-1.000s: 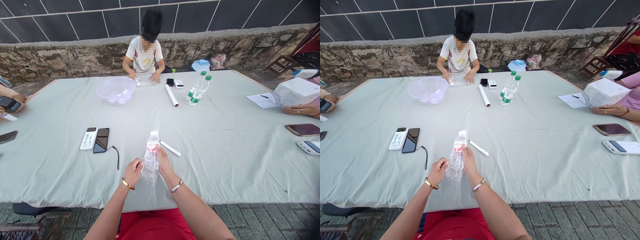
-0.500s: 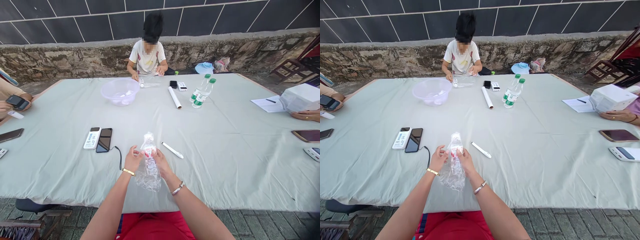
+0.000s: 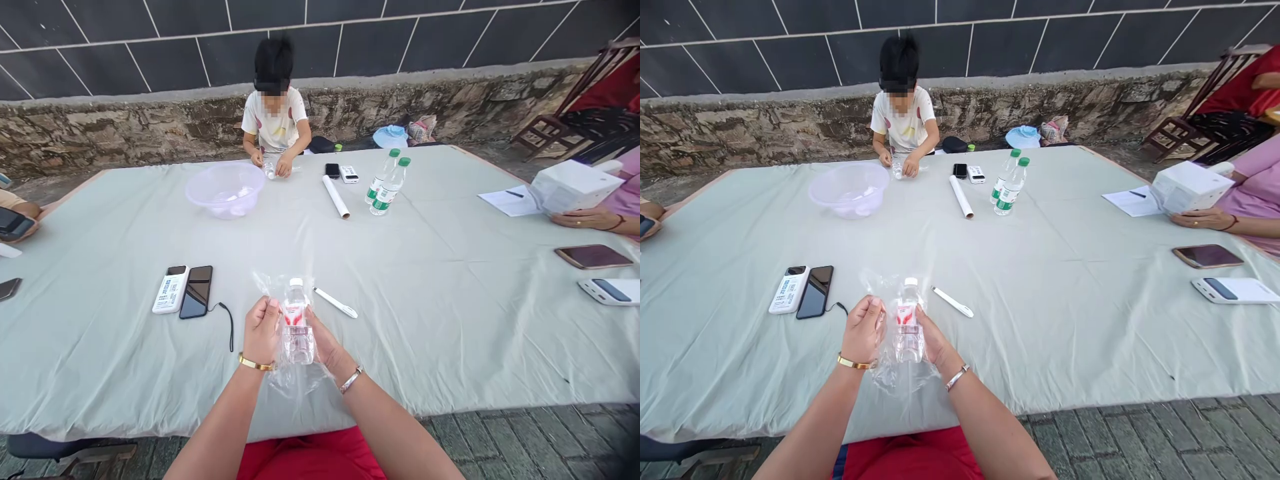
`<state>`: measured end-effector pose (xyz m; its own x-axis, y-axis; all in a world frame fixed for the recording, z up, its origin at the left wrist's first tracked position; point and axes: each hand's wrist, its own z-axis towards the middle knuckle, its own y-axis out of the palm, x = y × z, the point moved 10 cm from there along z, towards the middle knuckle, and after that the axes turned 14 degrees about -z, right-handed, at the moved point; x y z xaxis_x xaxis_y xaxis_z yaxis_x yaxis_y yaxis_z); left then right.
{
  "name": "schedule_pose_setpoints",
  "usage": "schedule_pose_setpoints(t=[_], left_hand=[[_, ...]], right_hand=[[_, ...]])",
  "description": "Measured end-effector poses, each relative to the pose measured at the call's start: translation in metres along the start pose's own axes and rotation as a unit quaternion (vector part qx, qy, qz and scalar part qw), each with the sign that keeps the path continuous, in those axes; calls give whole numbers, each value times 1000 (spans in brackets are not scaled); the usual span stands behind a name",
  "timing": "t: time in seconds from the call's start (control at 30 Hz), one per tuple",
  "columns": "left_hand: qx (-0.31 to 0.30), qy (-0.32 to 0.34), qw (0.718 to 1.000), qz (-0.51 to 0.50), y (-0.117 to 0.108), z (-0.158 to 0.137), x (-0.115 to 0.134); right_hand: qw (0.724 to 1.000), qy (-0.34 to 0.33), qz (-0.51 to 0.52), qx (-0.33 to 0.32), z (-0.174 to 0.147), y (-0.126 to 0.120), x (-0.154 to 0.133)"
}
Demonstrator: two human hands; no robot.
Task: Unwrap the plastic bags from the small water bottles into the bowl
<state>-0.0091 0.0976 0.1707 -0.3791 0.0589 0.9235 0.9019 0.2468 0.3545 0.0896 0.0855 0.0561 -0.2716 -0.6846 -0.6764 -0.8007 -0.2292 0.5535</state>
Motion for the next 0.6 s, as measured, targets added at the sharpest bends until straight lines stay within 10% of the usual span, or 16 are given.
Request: schedule_pose_setpoints(t=[0.27, 0.6], left_hand=[[35, -17, 994, -101, -6, -13, 47], [252, 44, 966, 26, -119, 6, 65]], right_hand=[[998, -12, 57, -4, -8, -8, 0], [997, -37, 33, -61, -19, -11, -13]])
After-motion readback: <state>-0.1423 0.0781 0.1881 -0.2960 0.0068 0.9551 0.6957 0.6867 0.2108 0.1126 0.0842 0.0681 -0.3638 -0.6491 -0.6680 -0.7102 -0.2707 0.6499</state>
